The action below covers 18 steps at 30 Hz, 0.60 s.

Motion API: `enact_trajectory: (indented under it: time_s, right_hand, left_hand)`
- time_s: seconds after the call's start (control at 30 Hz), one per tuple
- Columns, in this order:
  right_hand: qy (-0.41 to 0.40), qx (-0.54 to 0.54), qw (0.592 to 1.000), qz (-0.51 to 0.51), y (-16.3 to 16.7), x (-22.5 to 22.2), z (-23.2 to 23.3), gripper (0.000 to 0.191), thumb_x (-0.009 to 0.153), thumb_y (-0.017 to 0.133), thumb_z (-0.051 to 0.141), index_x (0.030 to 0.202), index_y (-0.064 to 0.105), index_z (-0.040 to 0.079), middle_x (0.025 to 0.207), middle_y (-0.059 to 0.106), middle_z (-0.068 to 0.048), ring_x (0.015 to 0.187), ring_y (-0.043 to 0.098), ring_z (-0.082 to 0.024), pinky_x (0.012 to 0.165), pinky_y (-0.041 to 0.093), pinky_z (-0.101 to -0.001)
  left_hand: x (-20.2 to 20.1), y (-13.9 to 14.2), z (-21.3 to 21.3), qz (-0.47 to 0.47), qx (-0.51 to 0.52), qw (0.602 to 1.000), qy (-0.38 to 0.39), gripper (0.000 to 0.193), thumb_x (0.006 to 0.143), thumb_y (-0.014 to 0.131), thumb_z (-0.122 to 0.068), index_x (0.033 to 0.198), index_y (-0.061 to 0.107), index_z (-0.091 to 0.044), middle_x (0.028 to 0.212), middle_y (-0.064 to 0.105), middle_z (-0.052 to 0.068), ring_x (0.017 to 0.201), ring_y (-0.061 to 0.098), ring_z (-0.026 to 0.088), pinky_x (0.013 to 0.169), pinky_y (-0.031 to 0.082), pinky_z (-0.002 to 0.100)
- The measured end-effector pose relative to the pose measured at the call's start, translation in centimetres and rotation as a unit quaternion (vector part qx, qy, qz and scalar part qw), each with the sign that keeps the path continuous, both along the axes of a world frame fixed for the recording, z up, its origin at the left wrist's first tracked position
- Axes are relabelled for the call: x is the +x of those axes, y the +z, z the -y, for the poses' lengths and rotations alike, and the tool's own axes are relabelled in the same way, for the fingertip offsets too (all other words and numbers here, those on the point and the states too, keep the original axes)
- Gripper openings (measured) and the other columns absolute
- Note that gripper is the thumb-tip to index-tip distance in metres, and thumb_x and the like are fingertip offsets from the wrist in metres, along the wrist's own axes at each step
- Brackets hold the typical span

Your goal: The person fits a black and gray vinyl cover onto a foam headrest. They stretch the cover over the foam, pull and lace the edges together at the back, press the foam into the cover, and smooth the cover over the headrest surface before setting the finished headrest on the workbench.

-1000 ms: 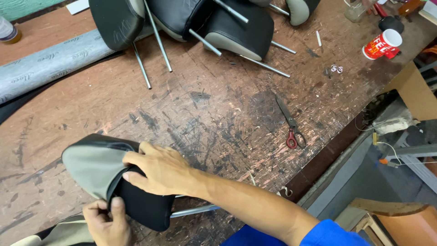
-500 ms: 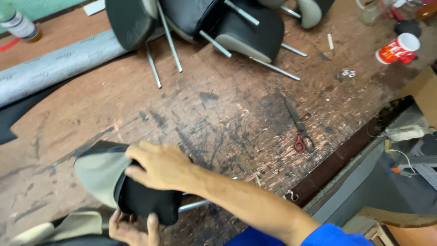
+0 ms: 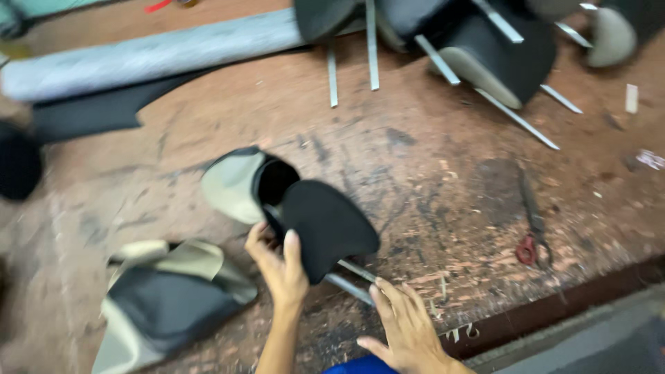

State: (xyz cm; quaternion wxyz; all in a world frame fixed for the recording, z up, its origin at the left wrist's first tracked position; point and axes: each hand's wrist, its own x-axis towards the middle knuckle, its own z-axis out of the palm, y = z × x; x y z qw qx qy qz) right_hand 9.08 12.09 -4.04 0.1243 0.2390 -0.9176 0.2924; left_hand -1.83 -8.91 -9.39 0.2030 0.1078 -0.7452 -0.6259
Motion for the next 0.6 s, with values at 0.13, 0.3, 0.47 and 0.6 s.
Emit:
enact_trajectory:
  time_s: [0.13,0.3,0.47,0.6]
  right_hand:
    - [-0.034,0.067,0.997,0.004,-1.0,-1.4,2.4,0.103,0.081,0.077,0.046,0.149,0.026,-0.012,0.129,0.054,-0.028,0.118,0.056,-0.041,0.103,0.037,-0.0616]
    - [-0.051,0.142,0.963,0.222,0.9,-5.0,5.8,0.099,0.095,0.07,0.044,0.161,0.015,-0.005,0.124,0.06,-0.021,0.091,0.067,-0.035,0.075,0.055,-0.0425]
    - [-0.065,-0.128,0.949,0.28,4.3,-8.7,0.5,0.13,0.068,0.087,0.036,0.162,0.002,0.004,0.116,0.062,-0.013,0.072,0.063,-0.022,0.062,0.057,-0.0343]
    - [-0.193,0.011,0.892,0.41,5.4,-10.5,-6.9,0.138,0.073,0.09,0.036,0.173,-0.004,0.016,0.088,0.064,-0.019,0.07,0.062,-0.021,0.068,0.059,-0.0387]
  left_hand:
    - [-1.8,0.5,-1.1,0.009,0.011,0.999,0.049,0.036,0.104,0.058,-0.018,0.134,0.049,0.0,0.116,0.053,0.012,0.104,0.052,0.02,0.096,0.045,0.034]
    - [-3.8,3.4,-0.3,-0.036,-0.007,0.999,-0.011,0.026,0.106,0.053,-0.012,0.129,0.054,0.001,0.115,0.061,0.013,0.108,0.059,0.022,0.098,0.047,0.036]
    - [-5.3,9.7,4.6,-0.102,-0.167,0.98,-0.018,0.021,0.107,0.053,-0.01,0.124,0.062,-0.001,0.119,0.068,0.016,0.113,0.066,0.029,0.099,0.05,0.039]
    - [-7.2,13.0,9.5,-0.05,-0.213,0.97,-0.109,0.024,0.103,0.055,-0.011,0.124,0.064,-0.004,0.113,0.068,0.016,0.106,0.067,0.03,0.095,0.051,0.037]
